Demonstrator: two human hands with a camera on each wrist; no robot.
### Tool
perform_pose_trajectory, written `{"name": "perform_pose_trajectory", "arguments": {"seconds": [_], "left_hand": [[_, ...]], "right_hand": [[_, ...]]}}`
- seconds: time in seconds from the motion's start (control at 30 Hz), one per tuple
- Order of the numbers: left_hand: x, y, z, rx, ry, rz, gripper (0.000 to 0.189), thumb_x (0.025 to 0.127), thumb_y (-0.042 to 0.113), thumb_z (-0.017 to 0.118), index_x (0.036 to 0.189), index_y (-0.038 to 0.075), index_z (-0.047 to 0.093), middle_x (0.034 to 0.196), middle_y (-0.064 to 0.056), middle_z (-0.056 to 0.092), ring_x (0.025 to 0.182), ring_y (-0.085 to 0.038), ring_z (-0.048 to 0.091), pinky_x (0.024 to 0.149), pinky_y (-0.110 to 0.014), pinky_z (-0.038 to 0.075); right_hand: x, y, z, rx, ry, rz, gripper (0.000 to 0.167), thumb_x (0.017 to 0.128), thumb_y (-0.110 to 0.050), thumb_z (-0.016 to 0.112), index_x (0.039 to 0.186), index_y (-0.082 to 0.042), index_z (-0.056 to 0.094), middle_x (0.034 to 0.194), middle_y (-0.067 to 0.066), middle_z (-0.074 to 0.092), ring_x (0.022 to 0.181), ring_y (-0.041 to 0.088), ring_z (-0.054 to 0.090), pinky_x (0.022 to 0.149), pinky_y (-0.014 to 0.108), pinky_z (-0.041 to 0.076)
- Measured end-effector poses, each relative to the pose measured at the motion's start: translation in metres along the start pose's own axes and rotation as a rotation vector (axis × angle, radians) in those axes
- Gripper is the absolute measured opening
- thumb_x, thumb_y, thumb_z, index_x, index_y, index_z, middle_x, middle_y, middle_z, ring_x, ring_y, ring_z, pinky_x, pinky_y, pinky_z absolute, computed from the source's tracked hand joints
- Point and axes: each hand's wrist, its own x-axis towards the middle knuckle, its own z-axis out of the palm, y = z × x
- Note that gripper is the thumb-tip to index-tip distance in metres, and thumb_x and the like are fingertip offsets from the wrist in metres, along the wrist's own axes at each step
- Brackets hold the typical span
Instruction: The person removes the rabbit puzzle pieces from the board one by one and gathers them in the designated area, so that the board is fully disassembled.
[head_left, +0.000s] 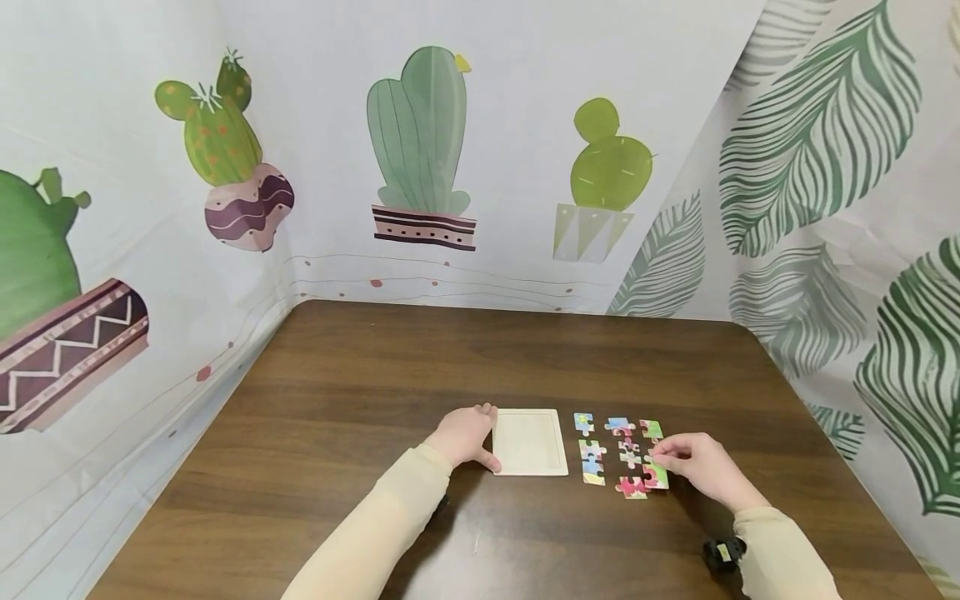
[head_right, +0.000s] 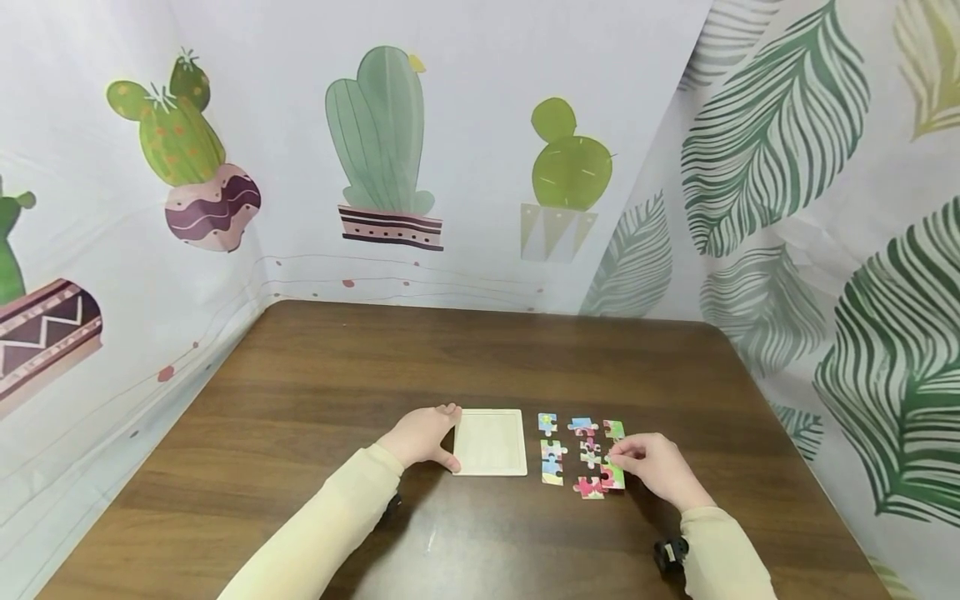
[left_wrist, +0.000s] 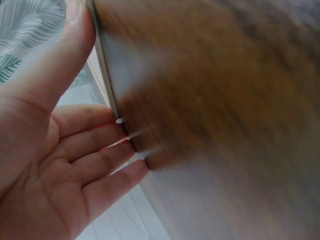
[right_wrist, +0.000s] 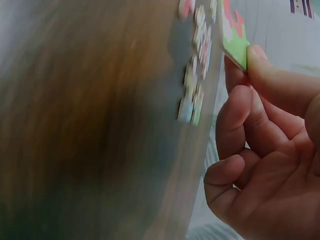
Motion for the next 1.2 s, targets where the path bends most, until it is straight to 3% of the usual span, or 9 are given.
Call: {"name": "perform_pose_trajectory", "arguments": {"seconds": [0.23, 0.53, 1.1, 1.13, 1.2], "left_hand": [[-0.001, -0.002, 0.000, -0.009, 0.008, 0.005, 0.100, 0.063, 0.055, 0.079, 0.138, -0.001, 0.046, 0.141, -0.014, 0.049, 0.129, -0.022, 0.048, 0.100, -0.030, 0.044], [0.001, -0.002, 0.003, -0.002, 0.004, 0.004, 0.100, 0.062, 0.056, 0.078, 0.139, 0.000, 0.046, 0.141, -0.013, 0.049, 0.129, -0.021, 0.048, 0.099, -0.029, 0.045], [0.003, -0.004, 0.004, -0.029, 0.026, 0.021, 0.101, 0.061, 0.055, 0.080, 0.137, -0.002, 0.048, 0.139, -0.014, 0.050, 0.127, -0.022, 0.049, 0.099, -0.031, 0.045], [0.007, -0.008, 0.012, -0.031, 0.046, 0.038, 0.104, 0.060, 0.059, 0.078, 0.138, -0.002, 0.047, 0.140, -0.015, 0.050, 0.127, -0.022, 0.049, 0.099, -0.031, 0.045], [0.008, -0.009, 0.012, -0.039, 0.037, 0.044, 0.103, 0.061, 0.058, 0.078, 0.138, -0.002, 0.046, 0.140, -0.015, 0.050, 0.128, -0.023, 0.049, 0.100, -0.031, 0.045]], "right_hand": [[-0.009, 0.012, -0.004, -0.013, -0.048, 0.029, 0.007, 0.083, -0.015, 0.072, 0.085, -0.008, 0.072, 0.079, -0.001, 0.067, 0.072, 0.006, 0.056, 0.064, 0.027, 0.047], [-0.009, 0.014, 0.002, -0.086, -0.005, 0.000, 0.005, 0.080, -0.016, 0.075, 0.080, -0.011, 0.072, 0.077, -0.004, 0.067, 0.070, 0.005, 0.056, 0.065, 0.029, 0.047], [-0.005, 0.007, 0.005, -0.101, -0.003, 0.035, 0.003, 0.078, -0.013, 0.076, 0.079, -0.013, 0.072, 0.081, -0.001, 0.069, 0.075, 0.014, 0.060, 0.068, 0.036, 0.050], [-0.004, 0.007, 0.005, -0.105, 0.005, 0.039, 0.003, 0.078, -0.014, 0.076, 0.079, -0.013, 0.073, 0.081, 0.000, 0.069, 0.075, 0.015, 0.060, 0.068, 0.037, 0.050], [-0.004, 0.005, 0.005, -0.107, 0.024, 0.048, 0.004, 0.080, -0.016, 0.074, 0.081, -0.013, 0.073, 0.082, 0.000, 0.069, 0.076, 0.015, 0.060, 0.068, 0.037, 0.050]]}}
